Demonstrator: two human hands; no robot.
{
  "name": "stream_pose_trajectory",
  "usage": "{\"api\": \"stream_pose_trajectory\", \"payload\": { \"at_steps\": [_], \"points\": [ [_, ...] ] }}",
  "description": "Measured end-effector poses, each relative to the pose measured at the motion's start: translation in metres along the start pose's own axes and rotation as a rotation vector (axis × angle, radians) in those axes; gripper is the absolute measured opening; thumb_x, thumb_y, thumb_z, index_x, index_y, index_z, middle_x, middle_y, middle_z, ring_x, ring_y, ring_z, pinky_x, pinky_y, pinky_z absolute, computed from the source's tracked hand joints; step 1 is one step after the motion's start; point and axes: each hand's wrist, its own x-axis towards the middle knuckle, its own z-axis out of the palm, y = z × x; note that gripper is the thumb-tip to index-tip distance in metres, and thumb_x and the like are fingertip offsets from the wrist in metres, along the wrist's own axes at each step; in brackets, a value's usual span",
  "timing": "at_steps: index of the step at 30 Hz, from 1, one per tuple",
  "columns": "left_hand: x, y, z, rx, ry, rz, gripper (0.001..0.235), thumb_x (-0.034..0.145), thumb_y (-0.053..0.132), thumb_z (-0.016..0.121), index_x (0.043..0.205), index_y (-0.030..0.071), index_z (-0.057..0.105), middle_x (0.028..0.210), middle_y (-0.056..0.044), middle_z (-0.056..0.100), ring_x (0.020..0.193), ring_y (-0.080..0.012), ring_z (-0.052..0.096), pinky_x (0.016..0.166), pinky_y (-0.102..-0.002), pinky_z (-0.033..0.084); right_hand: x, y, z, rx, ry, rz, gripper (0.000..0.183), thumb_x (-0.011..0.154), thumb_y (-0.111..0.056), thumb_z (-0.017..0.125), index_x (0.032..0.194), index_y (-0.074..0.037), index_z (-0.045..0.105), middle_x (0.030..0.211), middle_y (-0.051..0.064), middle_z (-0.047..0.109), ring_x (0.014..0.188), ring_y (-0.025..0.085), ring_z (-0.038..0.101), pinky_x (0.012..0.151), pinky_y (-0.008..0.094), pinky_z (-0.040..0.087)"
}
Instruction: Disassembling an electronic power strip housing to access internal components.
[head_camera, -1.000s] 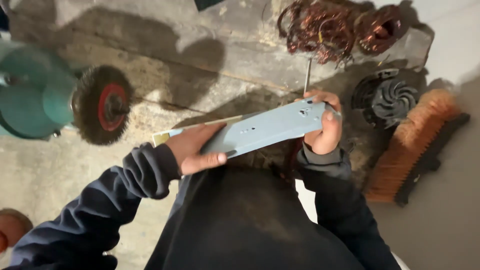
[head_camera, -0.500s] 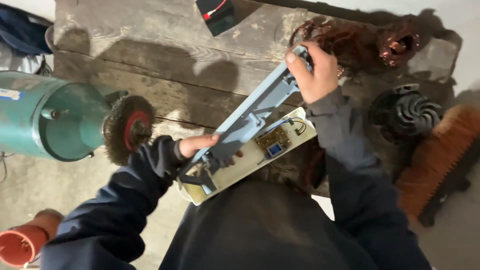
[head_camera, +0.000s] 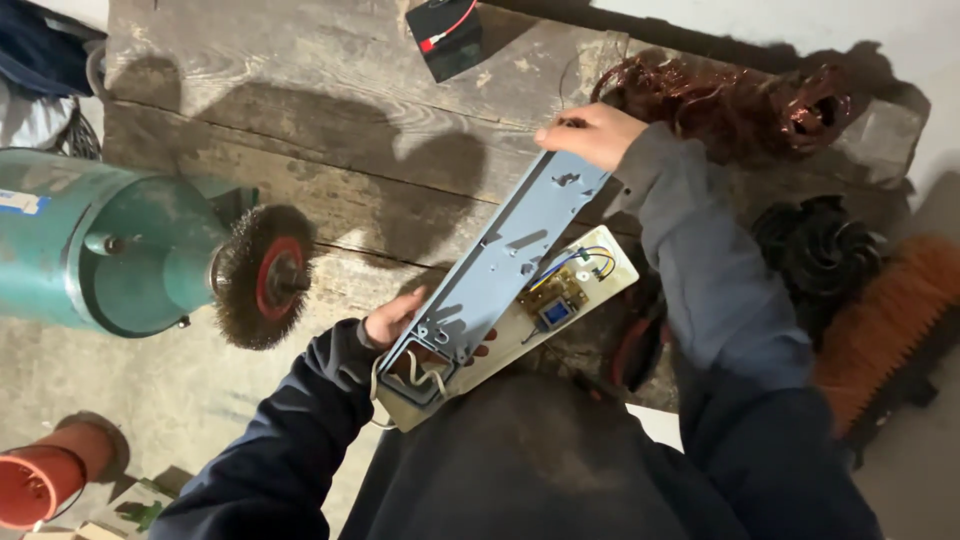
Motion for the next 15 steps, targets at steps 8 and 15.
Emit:
{"api": "stream_pose_trajectory", "payload": {
  "at_steps": [8, 15],
  "points": [
    [0.002, 0.001, -0.008, 0.018, 0.019, 0.09, 0.076, 0.109, 0.052, 0.041, 0.161, -0.003, 0.03, 0.156, -0.032, 0.044, 0.142, -0.0462, 0.048, 0.116, -0.053, 0.042, -0.021, -0.018, -0.005, 0.168, 0.001, -0.276, 0.044, 0.101, -0.047, 0.062, 0.116, -0.006, 0.069, 0.106, 0.001, 0.07, 0.103, 0.013, 0.062, 0.094, 0.03, 0.047],
    [-0.012, -0.023, -0.125, 0.245, 0.156, 0.138, 0.054, 0.11, 0.028, 0.05, 0.15, -0.008, 0.049, 0.142, -0.019, 0.061, 0.128, -0.0292, 0.062, 0.109, -0.043, 0.052, -0.016, -0.025, -0.001, 0.094, 0.167, -0.195, 0.05, 0.106, -0.048, 0.062, 0.102, 0.001, 0.069, 0.086, 0.001, 0.059, 0.083, 0.011, 0.051, 0.076, 0.031, 0.042]
  ]
}}
